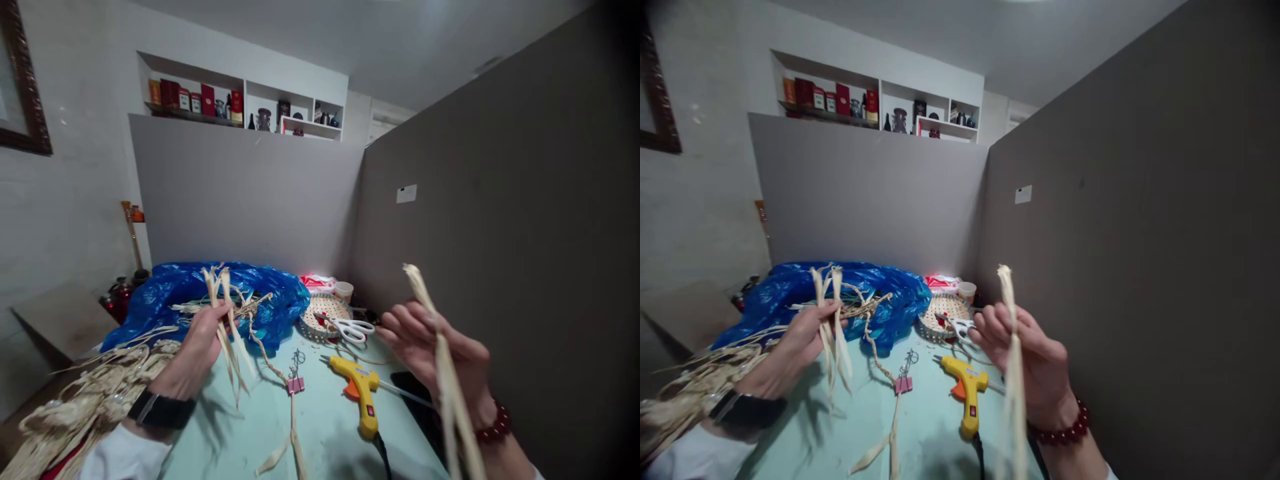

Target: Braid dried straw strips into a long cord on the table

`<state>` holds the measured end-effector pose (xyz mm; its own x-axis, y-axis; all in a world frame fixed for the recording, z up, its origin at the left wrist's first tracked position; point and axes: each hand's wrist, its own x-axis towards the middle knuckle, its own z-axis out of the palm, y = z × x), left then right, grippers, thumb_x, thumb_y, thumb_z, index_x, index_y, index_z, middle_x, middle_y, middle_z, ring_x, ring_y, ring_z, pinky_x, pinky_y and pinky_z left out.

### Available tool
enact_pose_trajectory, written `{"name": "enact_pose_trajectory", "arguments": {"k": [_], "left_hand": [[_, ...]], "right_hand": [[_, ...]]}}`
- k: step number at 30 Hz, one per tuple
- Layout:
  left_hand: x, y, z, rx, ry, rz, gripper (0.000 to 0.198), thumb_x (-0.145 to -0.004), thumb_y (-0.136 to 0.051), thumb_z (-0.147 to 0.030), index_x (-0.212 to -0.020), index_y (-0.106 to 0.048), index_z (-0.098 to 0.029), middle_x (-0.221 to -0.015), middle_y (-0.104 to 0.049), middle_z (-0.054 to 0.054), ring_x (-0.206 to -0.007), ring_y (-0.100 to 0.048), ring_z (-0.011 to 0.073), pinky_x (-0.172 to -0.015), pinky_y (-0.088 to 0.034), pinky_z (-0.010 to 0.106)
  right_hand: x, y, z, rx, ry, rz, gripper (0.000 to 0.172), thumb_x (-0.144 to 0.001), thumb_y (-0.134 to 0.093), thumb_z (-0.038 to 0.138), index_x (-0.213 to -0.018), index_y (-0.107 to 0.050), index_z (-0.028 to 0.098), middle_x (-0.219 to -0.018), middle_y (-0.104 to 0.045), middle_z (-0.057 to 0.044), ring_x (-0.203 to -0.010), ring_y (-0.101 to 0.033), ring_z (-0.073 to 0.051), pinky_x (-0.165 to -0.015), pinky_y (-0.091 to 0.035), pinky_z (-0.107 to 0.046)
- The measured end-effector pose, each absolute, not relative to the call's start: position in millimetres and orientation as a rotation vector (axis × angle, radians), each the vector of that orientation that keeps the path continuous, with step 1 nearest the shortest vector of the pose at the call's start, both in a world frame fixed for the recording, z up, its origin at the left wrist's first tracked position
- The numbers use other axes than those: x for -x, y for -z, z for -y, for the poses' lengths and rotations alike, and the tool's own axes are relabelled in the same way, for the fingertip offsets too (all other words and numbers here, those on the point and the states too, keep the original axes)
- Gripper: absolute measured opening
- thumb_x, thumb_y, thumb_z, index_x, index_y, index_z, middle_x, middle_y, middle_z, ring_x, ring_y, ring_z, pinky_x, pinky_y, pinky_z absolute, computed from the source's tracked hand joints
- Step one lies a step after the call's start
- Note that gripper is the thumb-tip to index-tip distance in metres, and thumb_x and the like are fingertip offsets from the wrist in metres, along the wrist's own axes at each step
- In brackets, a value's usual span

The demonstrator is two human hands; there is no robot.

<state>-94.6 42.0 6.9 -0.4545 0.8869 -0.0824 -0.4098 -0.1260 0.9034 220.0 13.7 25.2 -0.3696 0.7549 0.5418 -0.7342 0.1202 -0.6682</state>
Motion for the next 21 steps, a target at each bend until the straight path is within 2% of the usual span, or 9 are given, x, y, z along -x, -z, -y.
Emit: {"name": "enact_pose_trajectory", "arguments": {"k": [3,5,9,11,13,16,21], "left_hand": [[75.6,-11.5,-34.6,-0.704,-1.571,-1.065,0.019,-0.084,-0.044,0.004,-0.076,-0.057,-0.008,-0.073,-0.065,0.008,-0.059,-0.062,0.012,-0.052,-0.053,0.023],[58.8,-13.0,-28.7,-0.77,-1.441,-0.974,0.019,-0.079,-0.045,0.005,-0.073,-0.057,-0.008,-0.071,-0.065,0.01,-0.053,-0.059,0.0115,-0.047,-0.05,0.022],[28.3,-7.3,-17.3,-0.853,-1.249,-0.827,0.009,-0.074,-0.055,-0.003,-0.068,-0.055,-0.01,-0.061,-0.058,0.002,-0.037,-0.035,0.0006,-0.034,-0.027,0.011],[15.8,-1.3,-11.9,-0.877,-1.164,-0.8,0.007,-0.074,-0.063,-0.012,-0.072,-0.057,-0.01,-0.057,-0.053,-0.003,-0.036,-0.026,-0.0013,-0.034,-0.022,0.011],[6.0,4.6,-7.4,-0.986,-1.111,-0.824,0.019,-0.072,-0.071,-0.022,-0.082,-0.059,-0.011,-0.059,-0.055,-0.003,-0.037,-0.03,-0.0002,-0.037,-0.028,0.013],[-2.4,10.0,-4.8,-1.273,-1.09,-0.969,0.033,-0.068,-0.074,-0.032,-0.09,-0.057,-0.013,-0.067,-0.061,0.0,-0.045,-0.046,0.0059,-0.042,-0.033,0.017],[-3.3,10.0,-9.4,-1.398,-1.065,-1.159,0.032,-0.065,-0.071,-0.039,-0.08,-0.054,-0.016,-0.058,-0.056,-0.005,-0.044,-0.051,0.0102,-0.041,-0.034,0.02]], "right_hand": [[-201.9,-15.1,-22.3,0.306,-1.658,1.305,0.011,-0.077,-0.068,0.024,-0.08,-0.063,0.015,-0.077,-0.049,-0.003,-0.062,-0.039,-0.01,-0.059,-0.035,-0.026],[-185.6,-4.7,-25.9,0.414,-1.717,1.365,0.015,-0.077,-0.07,0.026,-0.082,-0.063,0.014,-0.076,-0.052,-0.002,-0.057,-0.038,-0.008,-0.055,-0.033,-0.024],[-163.6,12.6,-27.7,0.53,-1.686,1.364,0.025,-0.071,-0.075,0.032,-0.072,-0.058,0.014,-0.065,-0.049,0.002,-0.055,-0.04,-0.007,-0.052,-0.03,-0.021],[-159.3,17.7,-27.0,0.567,-1.656,1.348,0.027,-0.07,-0.076,0.033,-0.07,-0.057,0.014,-0.062,-0.048,0.003,-0.053,-0.038,-0.006,-0.051,-0.028,-0.02],[-157.3,22.0,-26.7,0.611,-1.618,1.331,0.027,-0.07,-0.076,0.033,-0.069,-0.057,0.014,-0.063,-0.048,0.004,-0.053,-0.037,-0.006,-0.051,-0.028,-0.02],[-155.4,29.1,-28.6,0.63,-1.543,1.321,0.025,-0.071,-0.074,0.033,-0.069,-0.058,0.014,-0.065,-0.05,0.003,-0.053,-0.038,-0.006,-0.052,-0.029,-0.021],[-154.2,32.2,-30.8,0.634,-1.521,1.362,0.024,-0.074,-0.07,0.035,-0.069,-0.063,0.013,-0.063,-0.054,0.001,-0.054,-0.044,-0.007,-0.055,-0.034,-0.022]]}}
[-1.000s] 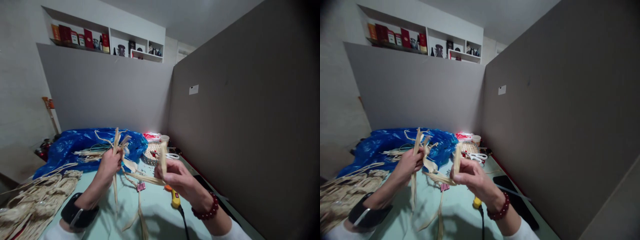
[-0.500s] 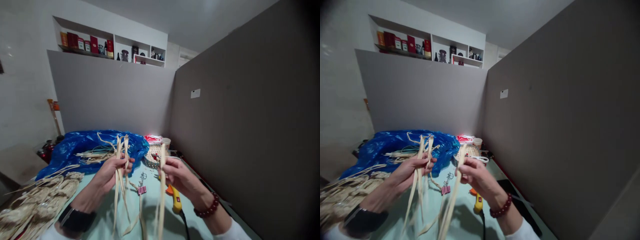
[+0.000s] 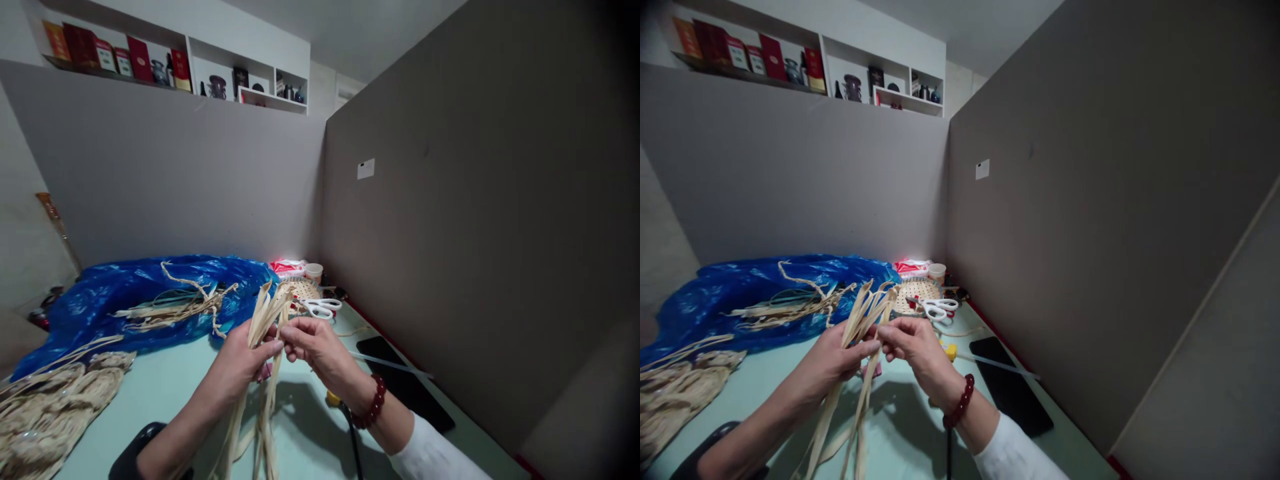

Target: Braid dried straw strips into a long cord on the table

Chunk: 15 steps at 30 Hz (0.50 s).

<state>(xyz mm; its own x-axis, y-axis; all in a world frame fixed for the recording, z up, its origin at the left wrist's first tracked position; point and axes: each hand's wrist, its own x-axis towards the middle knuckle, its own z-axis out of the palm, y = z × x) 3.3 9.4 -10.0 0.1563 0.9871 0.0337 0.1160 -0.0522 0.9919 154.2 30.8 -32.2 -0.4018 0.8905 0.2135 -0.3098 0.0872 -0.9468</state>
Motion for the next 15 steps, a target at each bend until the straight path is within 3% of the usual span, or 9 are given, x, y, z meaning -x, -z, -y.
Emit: {"name": "enact_pose_trajectory", "arguments": {"k": [7,10,15], "left_hand": [[-3.3,7.5,-8.3,-1.374,-1.107,-1.181,0.025,-0.063,-0.071,-0.036,-0.068,-0.056,-0.017,-0.051,-0.052,-0.006,-0.041,-0.042,0.0077,-0.039,-0.033,0.019],[-3.1,10.5,-8.4,-1.339,-1.075,-1.164,0.019,-0.065,-0.069,-0.03,-0.072,-0.058,-0.016,-0.057,-0.055,-0.004,-0.046,-0.048,0.0098,-0.043,-0.038,0.02],[-2.6,15.9,-10.2,-1.37,-1.059,-1.17,0.024,-0.069,-0.067,-0.032,-0.084,-0.059,-0.015,-0.051,-0.048,-0.008,-0.04,-0.037,0.0067,-0.04,-0.03,0.018]], "right_hand": [[-154.1,33.4,-31.2,0.807,-1.253,1.495,0.019,-0.072,-0.069,0.032,-0.07,-0.062,0.014,-0.063,-0.057,0.001,-0.053,-0.048,-0.009,-0.053,-0.038,-0.024],[-152.5,37.4,-32.6,0.843,-1.213,1.534,0.018,-0.075,-0.066,0.031,-0.071,-0.06,0.014,-0.065,-0.057,0.0,-0.053,-0.047,-0.009,-0.053,-0.037,-0.023],[-151.7,35.2,-30.2,0.854,-1.183,1.602,0.017,-0.076,-0.063,0.03,-0.071,-0.056,0.015,-0.063,-0.054,0.002,-0.056,-0.047,-0.01,-0.054,-0.037,-0.023]]}}
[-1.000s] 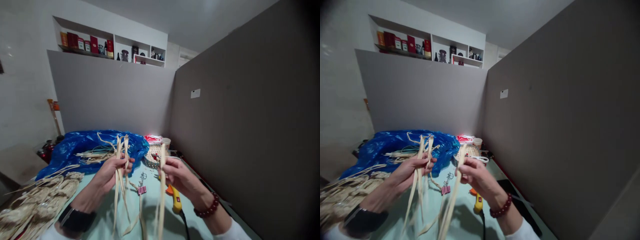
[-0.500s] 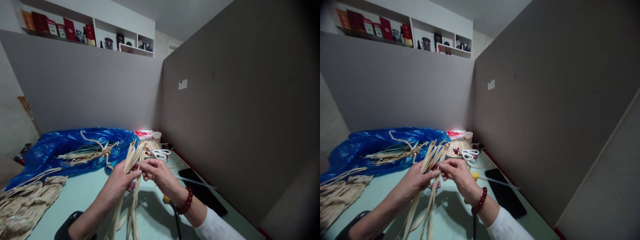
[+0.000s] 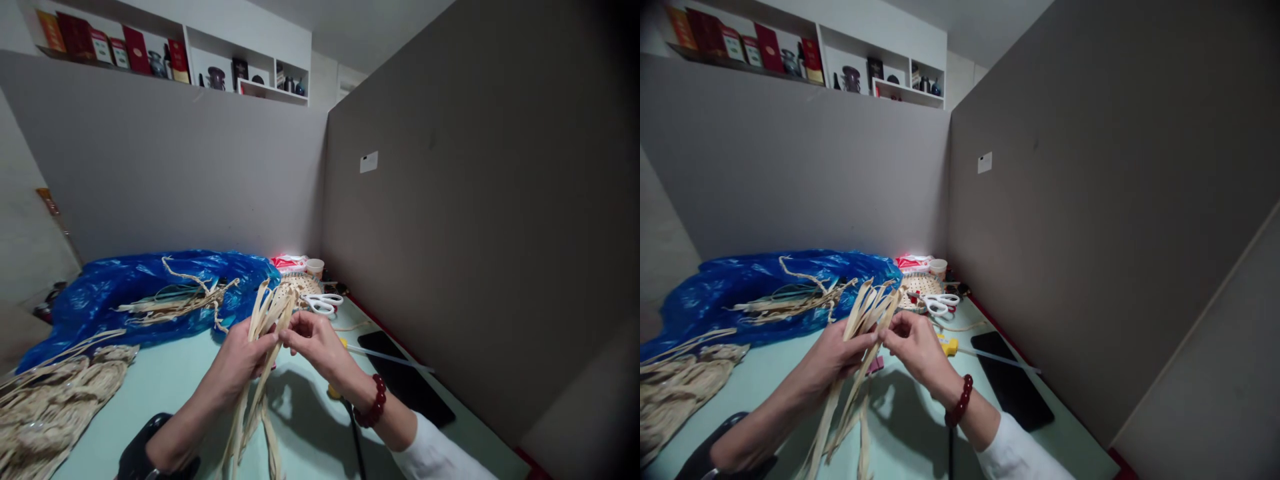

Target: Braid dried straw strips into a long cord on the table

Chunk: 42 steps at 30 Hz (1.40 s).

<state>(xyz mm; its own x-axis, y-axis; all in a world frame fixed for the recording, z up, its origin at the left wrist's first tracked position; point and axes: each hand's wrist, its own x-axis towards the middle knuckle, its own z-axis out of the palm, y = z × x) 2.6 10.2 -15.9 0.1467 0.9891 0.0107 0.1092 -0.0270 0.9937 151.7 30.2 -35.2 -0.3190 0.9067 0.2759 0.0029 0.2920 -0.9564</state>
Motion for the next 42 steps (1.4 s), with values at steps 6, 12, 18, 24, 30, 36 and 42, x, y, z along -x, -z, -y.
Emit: {"name": "enact_pose_trajectory", "arguments": {"k": [6,12,18,24,30,36,42], "left_hand": [[-3.1,15.7,-8.8,-1.469,-1.058,-1.258,0.018,-0.073,-0.061,-0.031,-0.081,-0.058,-0.016,-0.055,-0.059,-0.003,-0.042,-0.047,0.0104,-0.037,-0.025,0.017],[-2.8,18.0,-11.5,-1.537,-1.062,-1.326,0.016,-0.07,-0.059,-0.03,-0.076,-0.058,-0.016,-0.05,-0.058,-0.003,-0.038,-0.046,0.011,-0.037,-0.026,0.019],[-4.6,20.8,-11.7,-1.642,-1.091,-1.35,0.012,-0.071,-0.055,-0.025,-0.079,-0.058,-0.017,-0.056,-0.06,-0.004,-0.044,-0.048,0.0125,-0.044,-0.034,0.022],[-6.0,17.4,-9.3,-1.789,-1.152,-1.391,0.01,-0.071,-0.053,-0.019,-0.079,-0.06,-0.017,-0.07,-0.063,0.0,-0.068,-0.057,0.0192,-0.064,-0.041,0.027],[-5.8,14.3,-6.9,-1.868,-1.144,-1.421,0.015,-0.072,-0.052,-0.018,-0.082,-0.062,-0.017,-0.077,-0.065,0.001,-0.074,-0.057,0.0216,-0.068,-0.042,0.029],[-4.5,14.6,-6.6,-1.906,-1.105,-1.452,0.015,-0.07,-0.052,-0.017,-0.079,-0.064,-0.018,-0.076,-0.068,0.002,-0.073,-0.059,0.023,-0.07,-0.043,0.03],[-8.3,1.0,6.8,-1.974,-1.096,-1.459,0.024,-0.07,-0.049,-0.01,-0.085,-0.066,-0.018,-0.084,-0.07,0.004,-0.079,-0.062,0.0229,-0.072,-0.043,0.029]], "right_hand": [[-153.5,38.0,-29.8,0.863,-1.162,1.632,0.016,-0.076,-0.063,0.03,-0.075,-0.055,0.016,-0.064,-0.052,0.002,-0.057,-0.044,-0.01,-0.052,-0.033,-0.022],[-151.6,40.4,-29.6,0.893,-1.172,1.631,0.018,-0.074,-0.064,0.031,-0.077,-0.057,0.015,-0.069,-0.055,-0.001,-0.063,-0.047,-0.012,-0.058,-0.036,-0.025],[-143.4,42.8,-27.7,0.929,-1.131,1.558,0.011,-0.069,-0.061,0.022,-0.07,-0.051,0.017,-0.063,-0.048,0.003,-0.057,-0.041,-0.01,-0.054,-0.032,-0.023],[-139.7,46.0,-24.2,0.898,-1.063,1.566,0.009,-0.071,-0.057,0.02,-0.072,-0.048,0.019,-0.063,-0.046,0.005,-0.057,-0.041,-0.01,-0.055,-0.033,-0.023],[-139.1,43.2,-16.1,0.956,-0.817,1.688,0.011,-0.075,-0.053,0.018,-0.072,-0.043,0.021,-0.065,-0.047,0.004,-0.059,-0.043,-0.011,-0.057,-0.034,-0.023],[-141.6,41.7,-10.0,0.943,-0.659,1.799,0.012,-0.079,-0.053,0.015,-0.073,-0.043,0.02,-0.067,-0.048,0.004,-0.061,-0.042,-0.012,-0.059,-0.031,-0.025],[-144.0,45.1,-7.7,0.924,-0.606,1.847,0.01,-0.084,-0.055,0.022,-0.078,-0.048,0.019,-0.074,-0.052,0.0,-0.066,-0.045,-0.014,-0.063,-0.034,-0.027]]}}
